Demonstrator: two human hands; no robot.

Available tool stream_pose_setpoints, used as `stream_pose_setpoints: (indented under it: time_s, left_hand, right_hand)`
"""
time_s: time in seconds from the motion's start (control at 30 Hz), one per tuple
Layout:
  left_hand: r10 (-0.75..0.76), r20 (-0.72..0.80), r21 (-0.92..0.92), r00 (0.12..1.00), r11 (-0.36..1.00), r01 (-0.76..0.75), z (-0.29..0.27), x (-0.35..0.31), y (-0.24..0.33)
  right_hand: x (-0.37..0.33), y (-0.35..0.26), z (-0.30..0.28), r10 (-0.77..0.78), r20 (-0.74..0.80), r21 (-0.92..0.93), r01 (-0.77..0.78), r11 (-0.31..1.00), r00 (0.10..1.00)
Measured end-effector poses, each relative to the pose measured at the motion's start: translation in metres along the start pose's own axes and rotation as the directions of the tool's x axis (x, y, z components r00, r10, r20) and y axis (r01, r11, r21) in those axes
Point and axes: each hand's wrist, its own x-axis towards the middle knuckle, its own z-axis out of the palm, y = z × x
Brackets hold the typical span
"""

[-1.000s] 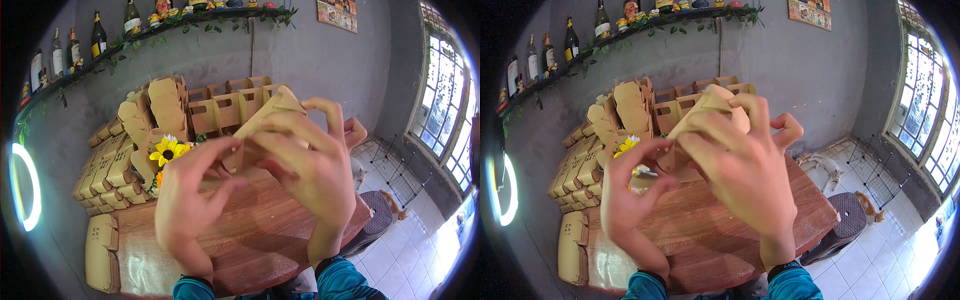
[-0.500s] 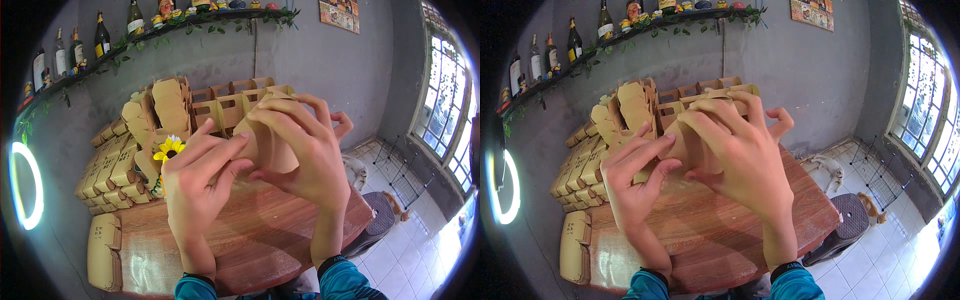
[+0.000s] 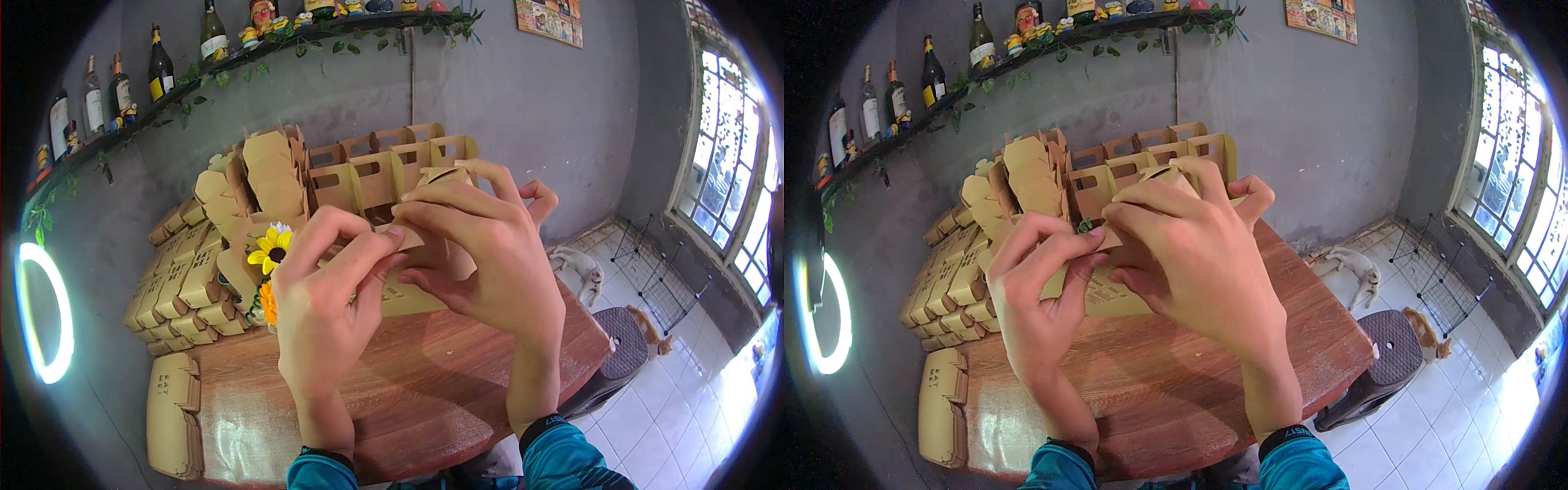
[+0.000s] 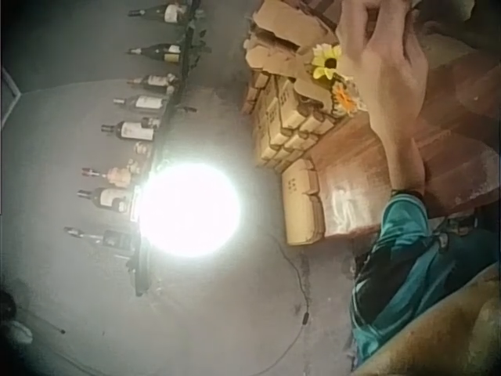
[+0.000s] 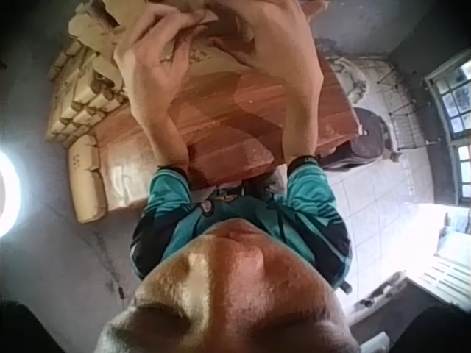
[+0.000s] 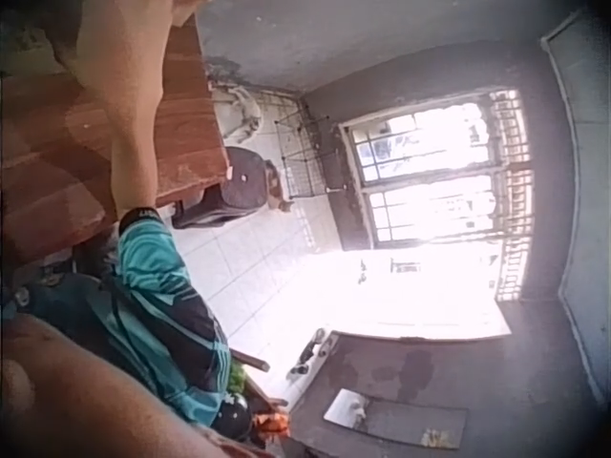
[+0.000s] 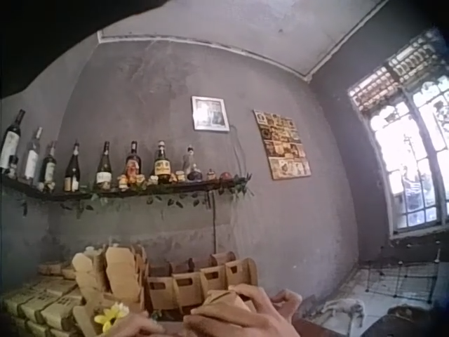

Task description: The recorder folds and assembles flat cardboard pastry boxes at a table.

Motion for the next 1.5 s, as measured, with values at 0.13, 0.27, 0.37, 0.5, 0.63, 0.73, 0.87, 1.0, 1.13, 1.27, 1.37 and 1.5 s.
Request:
stream_pose_setpoints:
  time_s: [0.13, 0.27, 0.37, 0.5, 0.63, 0.73, 0.87, 1.0, 1.13, 1.27, 1.37, 1.5]
  left_hand:
    - [0.003, -0.018, -0.023, 1.000, 1.000, -0.003, 0.005, 0.001, 0.003]
    - [0.036, -0.058, -0.107, 0.998, 0.993, -0.042, 0.015, 0.002, -0.002]
    - [0.084, -0.071, -0.066, 0.994, 0.994, -0.089, 0.016, 0.000, -0.005]
    - [0.081, -0.052, -0.003, 0.995, 0.997, -0.081, 0.019, -0.001, -0.006]
    - [0.177, -0.133, 0.013, 0.975, 0.984, -0.176, 0.020, -0.001, -0.008]
    - [0.178, -0.116, 0.006, 0.977, 0.984, -0.178, 0.015, 0.001, -0.003]
    - [0.211, -0.072, 0.013, 0.975, 0.978, -0.210, 0.014, 0.004, -0.008]
    - [0.196, -0.034, 0.019, 0.980, 0.981, -0.195, 0.014, 0.006, -0.005]
    - [0.321, -0.109, 0.046, 0.941, 0.947, -0.318, 0.016, 0.004, -0.010]
    - [0.376, -0.122, 0.121, 0.919, 0.924, -0.362, 0.008, 0.003, -0.010]
    - [0.367, -0.113, 0.174, 0.923, 0.922, -0.345, 0.004, 0.003, -0.002]
    - [0.336, -0.108, 0.167, 0.936, 0.934, -0.316, 0.001, 0.002, -0.008]
  right_hand:
    - [-0.001, -0.004, -0.006, 0.027, 0.029, -0.076, -0.024, 0.997, 0.999]
    - [-0.002, -0.007, -0.010, 0.072, 0.050, -0.131, -0.065, 0.989, 0.996]
    - [-0.002, -0.003, -0.008, 0.076, 0.027, -0.012, -0.076, 0.997, 0.997]
    - [-0.001, -0.006, -0.008, 0.167, 0.032, -0.011, -0.167, 0.986, 0.985]
    - [-0.001, -0.010, -0.011, 0.157, 0.004, -0.012, -0.157, 0.988, 0.988]
    - [-0.001, -0.014, -0.011, 0.166, 0.011, -0.012, -0.166, 0.986, 0.986]
    - [-0.001, -0.018, -0.012, 0.192, 0.015, -0.060, -0.190, 0.980, 0.981]
    - [-0.002, -0.016, -0.009, 0.181, -0.002, -0.044, -0.181, 0.982, 0.983]
    - [-0.003, -0.018, -0.009, 0.158, -0.004, -0.025, -0.158, 0.987, 0.987]
    - [-0.003, -0.024, -0.009, 0.176, 0.047, -0.046, -0.174, 0.984, 0.983]
    - [-0.004, -0.022, -0.010, 0.169, 0.046, 0.002, -0.169, 0.986, 0.984]
    - [-0.002, -0.023, -0.008, 0.107, -0.021, -0.032, -0.107, 0.994, 0.994]
